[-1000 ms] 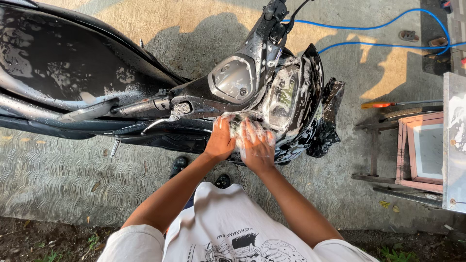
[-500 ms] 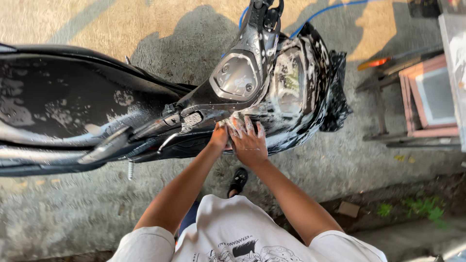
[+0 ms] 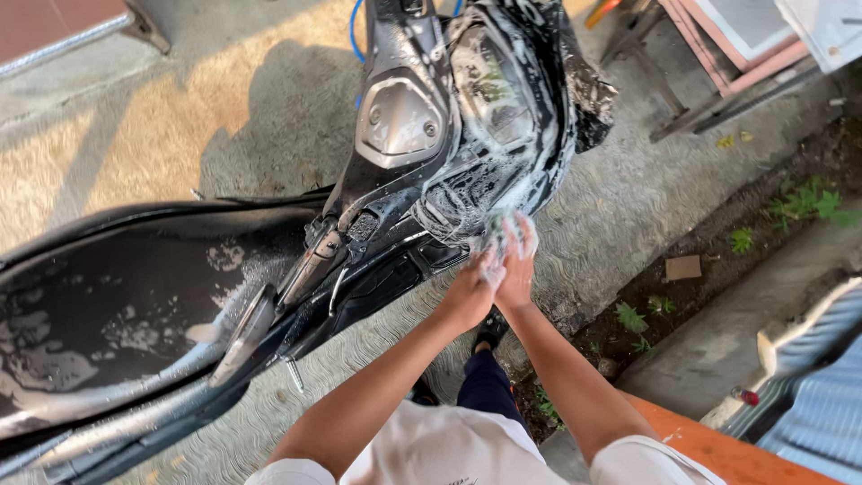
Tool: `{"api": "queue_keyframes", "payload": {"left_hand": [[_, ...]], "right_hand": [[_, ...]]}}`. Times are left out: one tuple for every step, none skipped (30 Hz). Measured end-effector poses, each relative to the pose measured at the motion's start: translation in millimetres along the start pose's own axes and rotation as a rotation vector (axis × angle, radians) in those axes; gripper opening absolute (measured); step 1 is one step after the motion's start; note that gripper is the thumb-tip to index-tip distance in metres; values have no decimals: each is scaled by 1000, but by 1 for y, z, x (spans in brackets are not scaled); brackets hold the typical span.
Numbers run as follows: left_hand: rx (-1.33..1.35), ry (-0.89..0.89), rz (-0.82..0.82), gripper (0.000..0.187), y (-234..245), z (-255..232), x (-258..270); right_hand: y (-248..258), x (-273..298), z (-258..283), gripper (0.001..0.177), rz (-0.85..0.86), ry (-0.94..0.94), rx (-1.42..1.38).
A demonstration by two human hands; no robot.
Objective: The person soaps and wipes different parts of a motorcycle by hand with a cloth, including the front fairing and the side panel.
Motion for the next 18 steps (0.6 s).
{"api": "queue_keyframes", "payload": {"left_hand": [[-170, -89, 53, 61, 9, -21, -1], [-340, -181, 104, 60, 16, -38, -3], [-522, -277, 104, 62, 25, -51, -7], [-704, -376, 102, 64, 35, -59, -13], [-884, -475, 95, 67, 42, -63, -18], [-844, -455, 85, 66, 47, -64, -23], [-803, -432, 76, 66, 50, -63, -27], [-762, -409, 68, 65, 52, -59, -31], [-774, -422, 87, 66, 53, -55, -35], [-786, -435, 106, 68, 53, -51, -39], [-797, -444, 127, 69, 51, -47, -41], [-822, -451, 116, 71, 47, -45, -44], [-847, -454, 105, 72, 44, -44, -46], [-871, -458, 94, 73, 40, -44, -50], [-917, -421, 122, 77, 35, -45, -53], [-962, -383, 150, 82, 31, -46, -56], [-1007, -342, 174, 87, 25, -48, -60], [-964, -334, 144, 84, 19, -51, -62]], "right_hand": [[-6, -5, -6, 61, -90, -91, -37], [-16, -14, -15, 55, -181, -181, -76], [-25, -23, -26, 49, -271, -269, -117], [-34, -33, -38, 49, -354, -267, -92], [-45, -43, -54, 49, -435, -266, -68], [-55, -50, -72, 49, -516, -265, -43], [-67, -55, -95, 47, -560, -396, -30], [-78, -57, -119, 47, -604, -528, -19], [-86, -55, -142, 47, -646, -657, -13], [-90, -50, -162, 44, -644, -722, -18], [-91, -43, -180, 42, -637, -789, -22], [-92, -37, -192, 42, -629, -855, -28], [-91, -28, -196, 42, -592, -858, -41], [-87, -17, -194, 43, -555, -860, -55], [-76, -10, -188, 44, -519, -860, -67], [-69, -2, -175, 45, -461, -939, -157], [-64, 9, -154, 47, -397, -1011, -249], [-53, 19, -125, 49, -374, -792, -312]]}}
Point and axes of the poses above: each hand's wrist, its own x-axis away from the middle knuckle, its own y-axis out of the back of the hand, z = x × y, the point moved 2 cm from there along -x, towards the middle knuckle, and after that the axes turned 12 degrees about -z, right-handed, at the moved point
